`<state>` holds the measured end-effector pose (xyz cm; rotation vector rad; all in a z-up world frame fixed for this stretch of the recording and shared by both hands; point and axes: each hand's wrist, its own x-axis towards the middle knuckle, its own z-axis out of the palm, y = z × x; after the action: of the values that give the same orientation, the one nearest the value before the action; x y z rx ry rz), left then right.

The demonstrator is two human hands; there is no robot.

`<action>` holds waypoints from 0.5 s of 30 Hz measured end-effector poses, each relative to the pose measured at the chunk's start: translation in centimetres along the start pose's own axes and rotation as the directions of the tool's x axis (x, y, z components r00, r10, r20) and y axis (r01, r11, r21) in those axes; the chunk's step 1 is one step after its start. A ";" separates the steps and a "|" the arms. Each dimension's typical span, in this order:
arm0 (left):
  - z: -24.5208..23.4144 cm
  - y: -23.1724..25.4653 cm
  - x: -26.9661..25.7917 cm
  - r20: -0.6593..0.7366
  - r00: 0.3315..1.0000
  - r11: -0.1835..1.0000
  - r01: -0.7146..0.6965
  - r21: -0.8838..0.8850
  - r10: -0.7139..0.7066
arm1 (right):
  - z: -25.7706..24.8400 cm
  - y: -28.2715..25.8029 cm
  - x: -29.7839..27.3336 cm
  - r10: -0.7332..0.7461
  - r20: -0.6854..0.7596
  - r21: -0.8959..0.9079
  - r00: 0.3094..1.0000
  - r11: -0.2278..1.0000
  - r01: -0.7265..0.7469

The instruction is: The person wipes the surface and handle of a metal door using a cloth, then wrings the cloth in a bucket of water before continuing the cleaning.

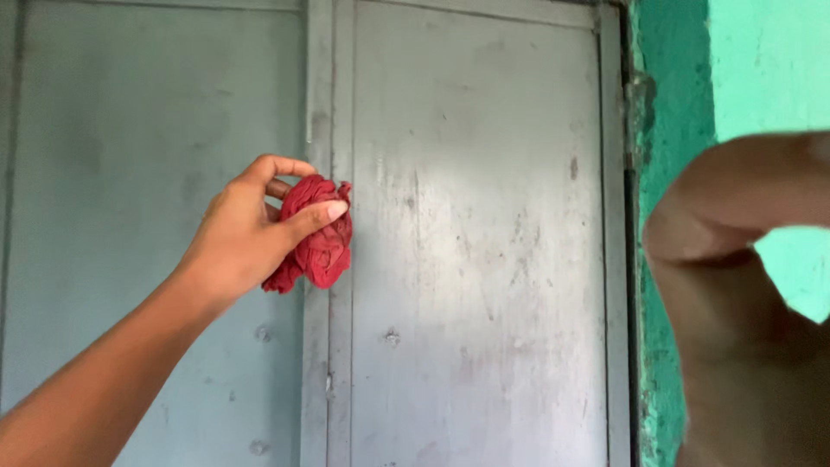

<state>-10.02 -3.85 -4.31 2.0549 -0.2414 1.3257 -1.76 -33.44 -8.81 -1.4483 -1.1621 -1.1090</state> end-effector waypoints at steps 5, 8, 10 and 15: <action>-0.8 0.5 -0.3 -0.058 0.998 0.993 -0.037 -0.114 0.031 | 0.6 0.1 -1.1 0.006 -0.013 0.020 1.000 1.000 -0.005; -0.6 0.8 -0.1 -0.062 0.998 0.990 0.013 -0.143 -0.022 | 0.6 0.2 -1.0 0.001 -0.015 0.020 1.000 1.000 -0.001; -0.7 0.9 -0.2 -0.060 0.998 0.992 0.026 -0.123 -0.034 | 0.6 0.5 -0.2 -0.003 -0.014 0.025 1.000 1.000 0.004; 0.3 1.2 0.0 -0.029 0.999 0.972 0.029 -0.235 -0.037 | -0.1 1.2 2.5 -0.040 0.001 0.032 0.999 0.999 0.040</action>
<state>-10.35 -4.93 -3.84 1.8304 -0.3310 1.2469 -0.26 -33.32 -6.50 -1.4078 -1.2096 -1.1120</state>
